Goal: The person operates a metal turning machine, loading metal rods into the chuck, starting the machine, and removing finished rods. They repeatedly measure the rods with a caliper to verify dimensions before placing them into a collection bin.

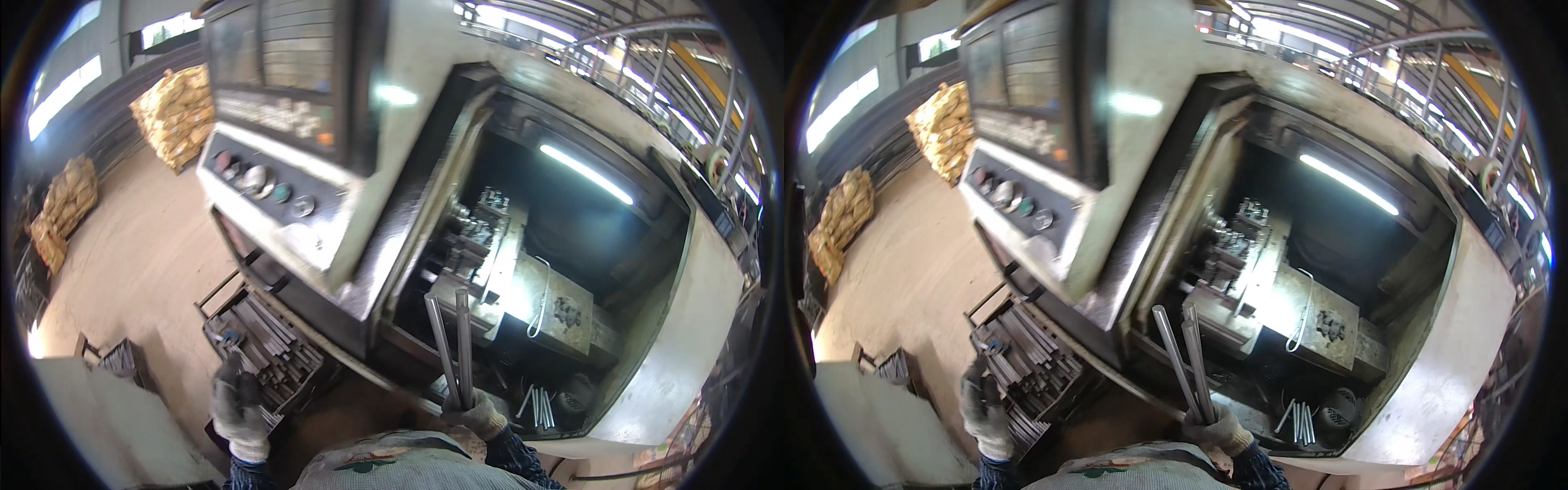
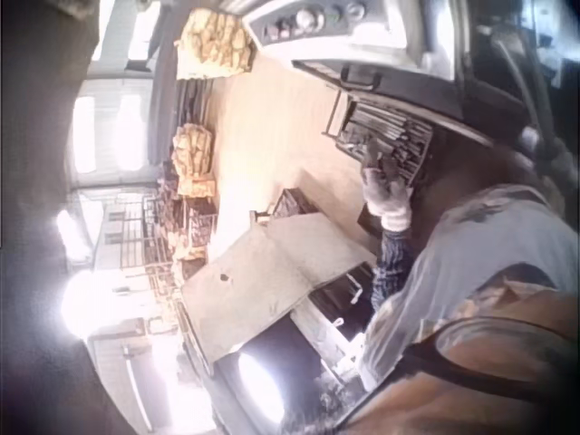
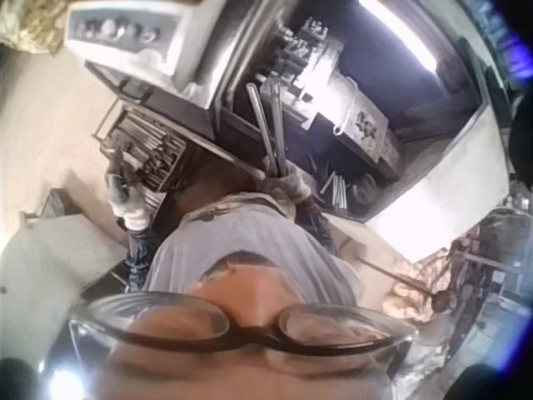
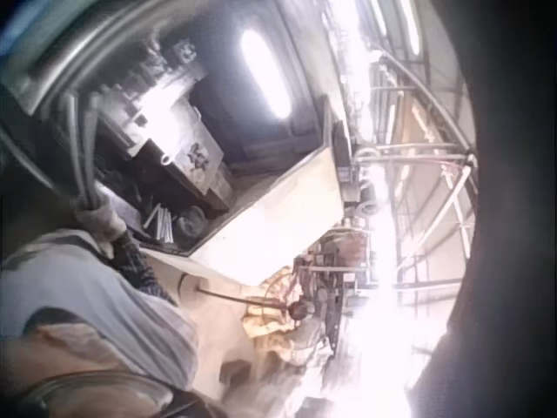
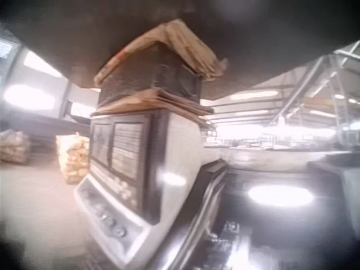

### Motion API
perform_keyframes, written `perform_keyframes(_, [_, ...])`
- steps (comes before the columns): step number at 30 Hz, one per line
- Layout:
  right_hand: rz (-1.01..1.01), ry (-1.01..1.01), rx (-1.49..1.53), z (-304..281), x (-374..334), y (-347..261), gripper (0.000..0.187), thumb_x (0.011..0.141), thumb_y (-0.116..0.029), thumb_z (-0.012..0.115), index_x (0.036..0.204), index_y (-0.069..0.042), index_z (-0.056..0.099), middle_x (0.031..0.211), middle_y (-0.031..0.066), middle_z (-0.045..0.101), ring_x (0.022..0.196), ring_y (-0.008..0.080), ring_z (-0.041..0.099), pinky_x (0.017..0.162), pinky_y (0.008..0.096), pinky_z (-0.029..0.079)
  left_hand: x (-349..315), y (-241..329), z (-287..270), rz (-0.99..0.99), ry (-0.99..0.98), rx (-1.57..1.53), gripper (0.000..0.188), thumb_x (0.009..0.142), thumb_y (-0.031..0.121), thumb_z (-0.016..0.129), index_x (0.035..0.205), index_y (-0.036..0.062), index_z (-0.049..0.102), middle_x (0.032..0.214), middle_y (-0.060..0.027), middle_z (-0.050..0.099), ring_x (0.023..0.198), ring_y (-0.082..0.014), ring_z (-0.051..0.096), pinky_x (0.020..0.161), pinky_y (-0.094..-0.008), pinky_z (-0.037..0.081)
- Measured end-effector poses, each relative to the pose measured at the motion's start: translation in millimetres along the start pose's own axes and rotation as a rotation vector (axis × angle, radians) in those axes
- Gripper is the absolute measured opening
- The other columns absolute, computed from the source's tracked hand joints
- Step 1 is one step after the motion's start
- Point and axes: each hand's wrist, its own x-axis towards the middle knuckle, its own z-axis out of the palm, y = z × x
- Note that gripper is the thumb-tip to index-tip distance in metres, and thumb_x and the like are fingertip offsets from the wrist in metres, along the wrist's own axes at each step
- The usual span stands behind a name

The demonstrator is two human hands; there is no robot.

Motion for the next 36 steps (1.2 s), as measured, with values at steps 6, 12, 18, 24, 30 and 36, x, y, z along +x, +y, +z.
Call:
perform_keyframes(6, [-0.075,0.166,0.131,-78.2,-0.4,0.1,0.031,0.078,-0.002,0.082,0.104,-0.003,0.066,0.083,0.0025,0.067,0.068,0.0110,0.062,0.061,0.0269,0.052,13.8,107.6,156.7,0.334,-0.623,-0.100,0.023,0.087,0.005,0.074,0.109,0.0028,0.073,0.107,-0.0145,0.077,0.092,-0.0273,0.076,0.079,-0.0324,0.062])
perform_keyframes(12, [-0.048,0.439,0.262,-107.0,8.6,-23.1,0.025,0.085,-0.009,0.074,0.106,0.000,0.064,0.078,0.0005,0.060,0.062,0.0088,0.054,0.054,0.0240,0.043,18.0,155.4,236.8,0.410,-0.801,-0.224,0.026,0.087,0.006,0.076,0.112,0.0068,0.074,0.107,-0.0129,0.076,0.094,-0.0271,0.076,0.078,-0.0326,0.063])
perform_keyframes(18, [0.064,0.522,0.328,-106.5,28.8,-26.1,0.022,0.087,-0.013,0.075,0.101,-0.002,0.063,0.073,0.0006,0.058,0.059,0.0089,0.052,0.053,0.0240,0.042,27.3,134.0,269.1,0.425,-0.861,-0.275,0.032,0.083,-0.001,0.077,0.114,0.0057,0.074,0.108,-0.0145,0.075,0.096,-0.0281,0.076,0.080,-0.0332,0.063])
perform_keyframes(24, [0.061,0.711,0.268,-99.5,91.1,-67.3,0.029,0.094,-0.031,0.070,0.096,-0.003,0.065,0.070,0.0030,0.059,0.053,0.0119,0.055,0.046,0.0275,0.047,44.0,109.8,284.6,0.405,-0.859,-0.356,0.033,0.083,-0.004,0.076,0.115,0.0039,0.073,0.108,-0.0159,0.075,0.100,-0.0293,0.075,0.084,-0.0341,0.063])
perform_keyframes(30, [0.038,0.919,-0.128,-155.9,181.7,-41.9,0.041,0.095,-0.043,0.066,0.097,-0.002,0.071,0.074,0.0049,0.066,0.061,0.0143,0.063,0.056,0.0316,0.051,55.6,97.9,289.3,0.372,-0.848,-0.339,0.033,0.083,-0.003,0.076,0.116,0.0040,0.073,0.109,-0.0153,0.075,0.099,-0.0284,0.076,0.083,-0.0340,0.063])
perform_keyframes(36, [0.008,0.842,0.076,-166.3,172.7,-67.0,0.029,0.096,-0.032,0.067,0.096,-0.003,0.069,0.067,0.0061,0.068,0.052,0.0133,0.060,0.044,0.0280,0.045,58.1,102.1,298.0,0.362,-0.849,-0.359,0.032,0.087,-0.002,0.074,0.119,0.0049,0.073,0.111,-0.0153,0.074,0.086,-0.0213,0.074,0.070,-0.0283,0.059])
